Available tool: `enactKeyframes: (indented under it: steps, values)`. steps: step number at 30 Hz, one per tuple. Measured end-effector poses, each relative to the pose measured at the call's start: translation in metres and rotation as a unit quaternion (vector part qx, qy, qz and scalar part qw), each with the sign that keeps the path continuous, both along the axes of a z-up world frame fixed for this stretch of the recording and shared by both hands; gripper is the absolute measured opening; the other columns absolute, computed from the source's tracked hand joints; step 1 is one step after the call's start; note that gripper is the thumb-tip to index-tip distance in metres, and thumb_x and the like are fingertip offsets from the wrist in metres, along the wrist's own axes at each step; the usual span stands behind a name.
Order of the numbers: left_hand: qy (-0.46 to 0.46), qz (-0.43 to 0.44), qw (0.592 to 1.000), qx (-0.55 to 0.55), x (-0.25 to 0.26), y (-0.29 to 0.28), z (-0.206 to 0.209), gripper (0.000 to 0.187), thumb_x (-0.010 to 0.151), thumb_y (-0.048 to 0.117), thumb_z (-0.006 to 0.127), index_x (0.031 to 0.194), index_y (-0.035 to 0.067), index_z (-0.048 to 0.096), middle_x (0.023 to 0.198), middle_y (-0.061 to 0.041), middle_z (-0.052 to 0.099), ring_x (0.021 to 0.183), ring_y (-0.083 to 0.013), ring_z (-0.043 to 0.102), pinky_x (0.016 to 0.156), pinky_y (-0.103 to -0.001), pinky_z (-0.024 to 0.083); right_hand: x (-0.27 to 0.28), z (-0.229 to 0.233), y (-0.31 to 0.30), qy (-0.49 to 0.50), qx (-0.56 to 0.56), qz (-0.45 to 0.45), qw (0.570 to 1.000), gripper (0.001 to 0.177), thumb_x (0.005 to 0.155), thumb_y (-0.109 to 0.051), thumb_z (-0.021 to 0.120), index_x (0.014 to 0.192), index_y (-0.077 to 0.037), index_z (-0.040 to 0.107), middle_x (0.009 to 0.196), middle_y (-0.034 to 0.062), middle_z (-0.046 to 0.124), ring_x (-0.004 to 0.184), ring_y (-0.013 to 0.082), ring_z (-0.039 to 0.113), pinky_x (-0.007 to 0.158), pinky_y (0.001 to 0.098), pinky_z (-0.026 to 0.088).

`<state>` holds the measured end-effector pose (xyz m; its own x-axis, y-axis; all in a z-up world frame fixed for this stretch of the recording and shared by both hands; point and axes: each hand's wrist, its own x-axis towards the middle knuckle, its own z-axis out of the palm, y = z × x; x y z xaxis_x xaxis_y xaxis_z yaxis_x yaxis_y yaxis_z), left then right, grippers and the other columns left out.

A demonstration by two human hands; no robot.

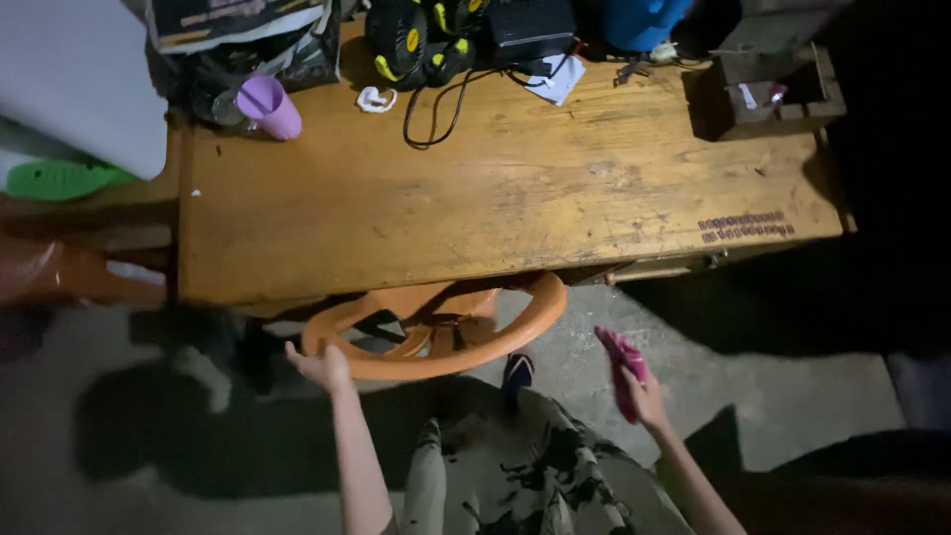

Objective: Cleaning a wooden desk and an orange plastic chair with a pink cloth.

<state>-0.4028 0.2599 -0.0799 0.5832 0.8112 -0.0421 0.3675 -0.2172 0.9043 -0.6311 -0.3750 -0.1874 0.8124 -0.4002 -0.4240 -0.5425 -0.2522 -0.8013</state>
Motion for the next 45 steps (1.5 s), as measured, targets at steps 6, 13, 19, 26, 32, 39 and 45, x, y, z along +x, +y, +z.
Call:
enactKeyframes:
  steps: [6,13,19,26,32,39,45]
  values:
    - [-0.002,-0.106,0.994,0.019,-0.01,-0.017,0.045,0.064,0.086,-0.008,0.057,0.148,0.001,0.045,0.149,-0.023,0.05,0.136,-0.0357,0.051,0.117,-0.043,0.039,0.075,0.153,0.19,-0.168,0.301,-0.272,0.898,0.051,0.099,-0.036,0.058,0.14,-0.007,0.051,0.125,0.0042,0.066,0.111,0.017,0.063,0.097,0.0355,0.052]
    - [-0.041,-0.223,0.966,-0.123,0.006,0.004,-0.005,0.038,0.09,-0.01,0.051,0.122,-0.001,0.069,0.125,-0.014,0.069,0.109,-0.0237,0.064,0.097,-0.039,0.05,0.105,0.197,0.354,-0.214,0.384,-0.402,0.803,0.047,0.102,-0.033,0.059,0.141,-0.007,0.052,0.121,0.0044,0.063,0.107,0.0182,0.062,0.095,0.0374,0.052]
    - [-0.023,-0.246,0.966,-0.078,0.002,-0.005,0.027,0.021,0.094,-0.007,0.058,0.108,0.001,0.072,0.111,-0.011,0.072,0.102,-0.0227,0.067,0.095,-0.037,0.052,0.09,0.206,0.43,-0.213,0.371,-0.421,0.8,0.045,0.099,-0.035,0.062,0.131,-0.004,0.059,0.119,0.003,0.068,0.105,0.0151,0.065,0.093,0.0329,0.053]
    - [0.051,-0.254,0.958,-0.121,-0.043,-0.017,0.047,0.028,0.08,-0.006,0.073,0.106,0.001,0.069,0.111,-0.009,0.07,0.101,-0.0223,0.067,0.092,-0.038,0.055,0.088,0.207,0.449,-0.178,0.33,-0.47,0.799,0.04,0.097,-0.035,0.067,0.121,-0.004,0.065,0.098,0.0039,0.071,0.083,0.0139,0.065,0.076,0.0326,0.055]
    - [0.107,-0.295,0.943,-0.112,-0.123,-0.041,0.068,0.02,0.088,0.003,0.072,0.107,0.004,0.073,0.111,-0.008,0.073,0.101,-0.0226,0.068,0.093,-0.038,0.055,0.065,0.249,0.415,-0.176,0.236,-0.446,0.845,0.039,0.085,-0.029,0.08,0.11,-0.002,0.068,0.092,0.003,0.072,0.078,0.0138,0.067,0.07,0.0338,0.057]
    - [0.241,-0.195,0.896,-0.317,-0.195,-0.068,0.081,0.021,0.096,0.023,0.066,0.115,0.013,0.07,0.128,-0.002,0.067,0.116,-0.0204,0.062,0.093,-0.044,0.052,0.03,0.248,0.392,-0.115,0.051,-0.33,0.935,0.036,0.074,-0.021,0.081,0.101,-0.001,0.067,0.085,0.0061,0.075,0.077,0.0153,0.072,0.071,0.0361,0.059]
    - [0.225,-0.182,0.881,-0.375,-0.249,-0.048,-0.014,0.022,0.094,0.023,0.071,0.114,0.013,0.067,0.126,-0.007,0.066,0.119,-0.0286,0.061,0.093,-0.053,0.053,0.001,0.236,0.392,-0.021,-0.032,-0.346,0.937,0.031,0.075,-0.021,0.079,0.098,-0.003,0.066,0.078,0.0119,0.071,0.073,0.0224,0.071,0.071,0.0407,0.057]
